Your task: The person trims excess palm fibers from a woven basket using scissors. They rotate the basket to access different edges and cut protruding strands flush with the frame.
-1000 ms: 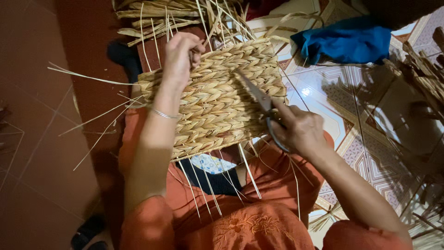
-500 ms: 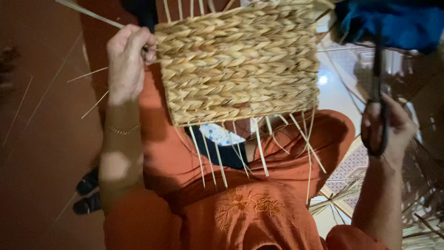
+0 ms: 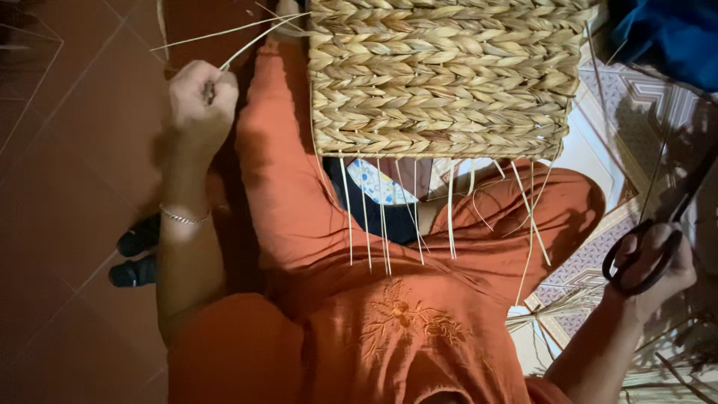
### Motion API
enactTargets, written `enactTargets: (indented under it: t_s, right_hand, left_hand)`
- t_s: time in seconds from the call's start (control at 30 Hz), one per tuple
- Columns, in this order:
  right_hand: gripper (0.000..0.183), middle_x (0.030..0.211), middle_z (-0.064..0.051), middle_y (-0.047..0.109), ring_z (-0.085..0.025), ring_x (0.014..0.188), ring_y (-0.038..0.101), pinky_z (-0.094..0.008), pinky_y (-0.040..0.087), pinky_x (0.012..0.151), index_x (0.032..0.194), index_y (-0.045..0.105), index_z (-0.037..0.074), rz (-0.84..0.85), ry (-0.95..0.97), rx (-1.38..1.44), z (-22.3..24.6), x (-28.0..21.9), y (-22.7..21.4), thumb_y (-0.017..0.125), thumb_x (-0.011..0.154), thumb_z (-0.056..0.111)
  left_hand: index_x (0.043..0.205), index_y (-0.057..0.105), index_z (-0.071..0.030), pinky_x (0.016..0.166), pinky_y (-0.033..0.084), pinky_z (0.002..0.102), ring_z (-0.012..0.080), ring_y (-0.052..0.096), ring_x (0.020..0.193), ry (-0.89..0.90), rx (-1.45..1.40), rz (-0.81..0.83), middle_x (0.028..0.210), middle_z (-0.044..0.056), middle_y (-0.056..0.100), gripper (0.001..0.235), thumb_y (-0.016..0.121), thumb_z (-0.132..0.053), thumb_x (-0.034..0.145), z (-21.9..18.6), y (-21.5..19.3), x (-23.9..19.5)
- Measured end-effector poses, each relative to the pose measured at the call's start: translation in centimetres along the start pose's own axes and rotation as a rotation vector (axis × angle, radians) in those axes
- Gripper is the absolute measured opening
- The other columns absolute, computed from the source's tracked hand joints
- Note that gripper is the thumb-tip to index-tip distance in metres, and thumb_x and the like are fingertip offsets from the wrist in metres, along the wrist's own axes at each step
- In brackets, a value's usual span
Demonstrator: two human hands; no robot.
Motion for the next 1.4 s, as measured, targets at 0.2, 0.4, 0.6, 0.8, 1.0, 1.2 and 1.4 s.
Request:
enactTargets:
  t_s: [0.2, 0.4, 0.6, 0.8, 1.0, 1.2, 1.4]
  right_hand:
    - [0.028, 0.078, -0.005, 0.057, -0.011, 0.061, 0.053, -0.021, 0.037, 0.051, 0.094, 0.053, 0.003, -0.004, -0.084, -0.03, 0.6, -1.7, -0.1, 0.06, 0.12, 0.008]
    - [0.011, 0.081, -0.006, 0.064, -0.011, 0.057, 0.055, -0.023, 0.04, 0.049, 0.105, 0.067, 0.0, -0.182, -0.004, 0.109, -2.8, -2.2, -3.4, 0.066, 0.113, 0.008]
    - [0.023, 0.108, -0.015, 0.076, -0.016, 0.089, 0.073, -0.028, 0.06, 0.074, 0.127, 0.073, -0.006, -0.283, -0.268, -0.536, -6.7, -4.8, -5.8, 0.072, 0.104, -0.005]
    - [0.022, 0.098, -0.014, 0.077, -0.025, 0.084, 0.075, -0.038, 0.059, 0.075, 0.118, 0.075, 0.006, -0.286, -0.158, -1.008, -9.1, -8.6, -4.0, 0.075, 0.101, 0.02]
    - [0.04, 0.088, -0.017, 0.073, -0.039, 0.077, 0.071, -0.051, 0.054, 0.068, 0.125, 0.07, 0.013, -0.254, -0.017, -1.325, -10.1, -9.6, -1.7, 0.078, 0.091, 0.032]
    - [0.03, 0.086, -0.022, 0.073, -0.044, 0.079, 0.07, -0.055, 0.054, 0.069, 0.112, 0.076, 0.024, 0.017, 0.376, -1.478, -10.0, -6.4, -2.9, 0.072, 0.089, 0.043]
    - [0.012, 0.094, -0.013, 0.076, -0.021, 0.078, 0.072, -0.032, 0.055, 0.069, 0.111, 0.078, 0.005, -0.167, -0.183, -0.896, 1.3, 1.8, 2.4, 0.069, 0.111, 0.013]
  left_hand:
    - [0.113, 0.069, 0.003, 0.073, 0.055, 0.031, 0.017, 0.071, 0.083, 0.093, -0.265, 0.03, 0.095, 0.01, 0.071, 0.012, 0.066, -0.004, 0.104, 0.1, 0.4, -0.8]
    - [0.112, 0.071, 0.004, 0.091, 0.055, 0.044, 0.0342, 0.066, 0.103, 0.295, 0.2, -0.108, 0.107, 0.019, 0.067, 0.015, 0.066, 0.003, 0.098, -0.7, -1.9, -2.2]
    - [0.107, 0.073, -0.002, 0.096, 0.054, 0.042, 0.0304, 0.071, 0.102, 0.244, 0.122, -0.022, 0.109, 0.014, 0.073, 0.006, 0.074, -0.007, 0.103, -1.6, -0.2, -4.3]
    - [0.127, 0.067, 0.0, 0.09, 0.054, 0.029, 0.0158, 0.071, 0.099, -0.037, -0.412, 0.237, 0.108, 0.008, 0.074, 0.032, 0.067, -0.021, 0.103, 0.9, 8.3, -2.9]
    - [0.131, 0.066, 0.002, 0.094, 0.049, 0.026, 0.011, 0.06, 0.107, -0.204, -0.614, 0.257, 0.116, 0.003, 0.069, 0.038, 0.062, -0.03, 0.11, 4.3, 15.2, 1.3]
    - [0.122, 0.068, 0.001, 0.09, 0.051, 0.027, 0.0119, 0.063, 0.102, -0.151, -0.565, 0.085, 0.112, 0.002, 0.072, 0.035, 0.065, -0.03, 0.108, 5.3, 15.5, 4.1]
    - [0.116, 0.074, -0.005, 0.059, 0.041, 0.024, 0.0059, 0.05, 0.069, -0.457, -0.616, 0.215, 0.089, -0.002, 0.068, 0.029, 0.068, -0.03, 0.105, 5.2, 15.6, 4.6]
Point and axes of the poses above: each hand's wrist, its own x-axis towards the middle knuckle, its own y-axis out of the palm, z = x × y, the point moved 6 cm from there along x, towards the middle knuckle
